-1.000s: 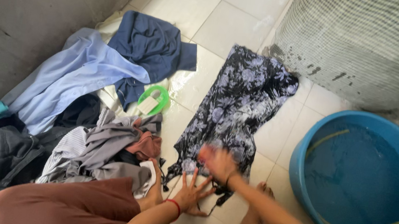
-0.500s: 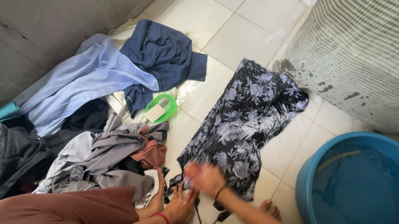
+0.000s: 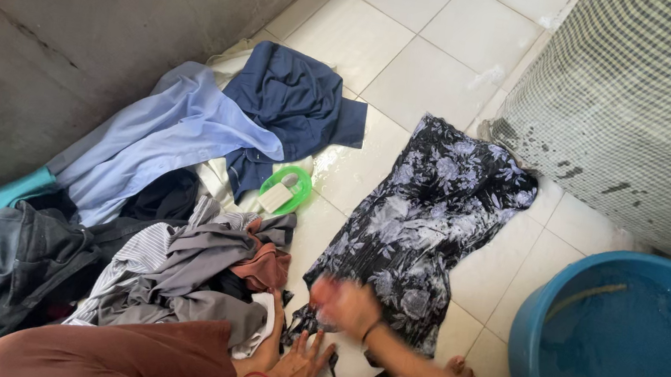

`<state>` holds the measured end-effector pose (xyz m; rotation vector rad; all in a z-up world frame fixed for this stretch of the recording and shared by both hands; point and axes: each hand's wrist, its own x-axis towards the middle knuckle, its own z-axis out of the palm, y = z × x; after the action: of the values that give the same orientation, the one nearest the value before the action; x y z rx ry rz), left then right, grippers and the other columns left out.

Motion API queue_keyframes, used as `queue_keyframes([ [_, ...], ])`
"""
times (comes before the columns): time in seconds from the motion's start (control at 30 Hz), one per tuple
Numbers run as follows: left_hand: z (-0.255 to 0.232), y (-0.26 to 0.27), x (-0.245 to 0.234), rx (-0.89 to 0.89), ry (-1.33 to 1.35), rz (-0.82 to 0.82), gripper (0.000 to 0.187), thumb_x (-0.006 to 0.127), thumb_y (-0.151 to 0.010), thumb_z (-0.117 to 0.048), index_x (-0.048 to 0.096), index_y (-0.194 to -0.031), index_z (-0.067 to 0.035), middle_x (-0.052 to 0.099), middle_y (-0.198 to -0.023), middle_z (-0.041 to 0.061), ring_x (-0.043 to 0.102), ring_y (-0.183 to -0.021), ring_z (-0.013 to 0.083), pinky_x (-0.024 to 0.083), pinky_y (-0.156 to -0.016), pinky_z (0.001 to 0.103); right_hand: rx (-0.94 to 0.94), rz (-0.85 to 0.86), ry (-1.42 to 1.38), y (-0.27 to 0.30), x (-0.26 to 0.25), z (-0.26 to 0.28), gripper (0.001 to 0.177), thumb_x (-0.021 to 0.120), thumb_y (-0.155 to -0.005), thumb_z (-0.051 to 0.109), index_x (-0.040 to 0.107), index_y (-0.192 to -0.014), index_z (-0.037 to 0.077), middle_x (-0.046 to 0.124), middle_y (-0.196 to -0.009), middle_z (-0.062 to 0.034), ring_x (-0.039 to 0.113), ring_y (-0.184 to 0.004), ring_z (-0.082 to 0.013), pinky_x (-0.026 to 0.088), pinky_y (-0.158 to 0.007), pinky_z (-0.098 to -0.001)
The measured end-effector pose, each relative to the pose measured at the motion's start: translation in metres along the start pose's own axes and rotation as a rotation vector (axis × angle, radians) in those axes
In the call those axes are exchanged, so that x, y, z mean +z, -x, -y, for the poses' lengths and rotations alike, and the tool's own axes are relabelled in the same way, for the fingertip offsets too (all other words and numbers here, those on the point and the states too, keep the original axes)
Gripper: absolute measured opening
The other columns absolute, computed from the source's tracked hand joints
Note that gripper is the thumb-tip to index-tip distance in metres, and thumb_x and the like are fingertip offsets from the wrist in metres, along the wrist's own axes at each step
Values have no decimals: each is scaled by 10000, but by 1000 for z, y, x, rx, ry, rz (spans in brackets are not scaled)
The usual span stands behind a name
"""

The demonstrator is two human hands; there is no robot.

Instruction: The person sits on a tiled floor and hand-washes clothes using a bar of soap and water from a blue basin. They scrub a patterned garment and then a pair of dark pants, applying soap and rinsing them in the basin.

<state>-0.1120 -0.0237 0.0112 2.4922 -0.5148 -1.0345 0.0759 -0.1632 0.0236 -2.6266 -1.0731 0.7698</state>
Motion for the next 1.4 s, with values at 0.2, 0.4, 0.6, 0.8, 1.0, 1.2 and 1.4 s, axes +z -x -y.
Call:
queue_keyframes([
  [0.2,6,-5,-2,-49,12,11,984,610,-876,-487,153,-1644,-74,47,-1664,359,179,-1456,643,215,-1204,601,31,-81,1,-58,-26,-13,556,462,-1015,615,473,-1443,259,583,-1003,-185,621,-787,-286,540,-605,-432],
  [0.4,-8,-2,-20,-51,21,3,895,568,-895,-481,227,-1649,-140,165,-1636,367,266,-1405,668,292,-1171,596,196,-467,403,-95,-78,-72,293,519,-960,400,536,-1167,193,592,-845,-119,613,-697,-232,494,-590,-378],
  [0.6,14,-23,-12,28,5,-11,770,543,-916,-501,436,-1550,-77,580,-1337,388,643,-1126,567,505,-1003,551,-370,-323,192,18,43,30,669,519,-983,530,366,-1605,337,599,-1025,-220,594,-875,-347,486,-732,-482],
  [0.8,19,-32,-25,93,-98,-50,813,605,-907,-472,377,-1558,-41,521,-1326,395,662,-964,482,533,-845,548,336,-207,166,-100,-71,-86,438,431,-1079,503,435,-1451,273,605,-1087,-200,613,-938,-302,543,-752,-423],
  [1.0,44,-90,-81,272,-212,-422,680,699,-783,-311,533,-1399,-75,644,-1151,174,647,-1015,377,564,-741,449,265,-90,-56,-68,-75,-125,703,468,-1026,650,205,-1587,317,314,-1413,-289,446,-1201,-423,425,-959,-502],
  [1.2,38,-147,-96,457,-485,-441,311,680,-934,-180,653,-1243,-167,666,-1077,107,682,-984,298,583,-739,402,237,-210,-41,-17,-39,-116,861,505,-897,717,207,-1621,359,525,-1362,-181,536,-1244,-380,430,-1038,-499],
  [1.4,28,-154,-85,380,-312,-196,147,684,-845,-196,724,-965,-121,740,-947,143,731,-891,326,586,-784,451,25,-211,100,9,-11,-86,732,485,-979,637,243,-1615,367,533,-1188,-191,534,-1055,-332,413,-920,-456],
])
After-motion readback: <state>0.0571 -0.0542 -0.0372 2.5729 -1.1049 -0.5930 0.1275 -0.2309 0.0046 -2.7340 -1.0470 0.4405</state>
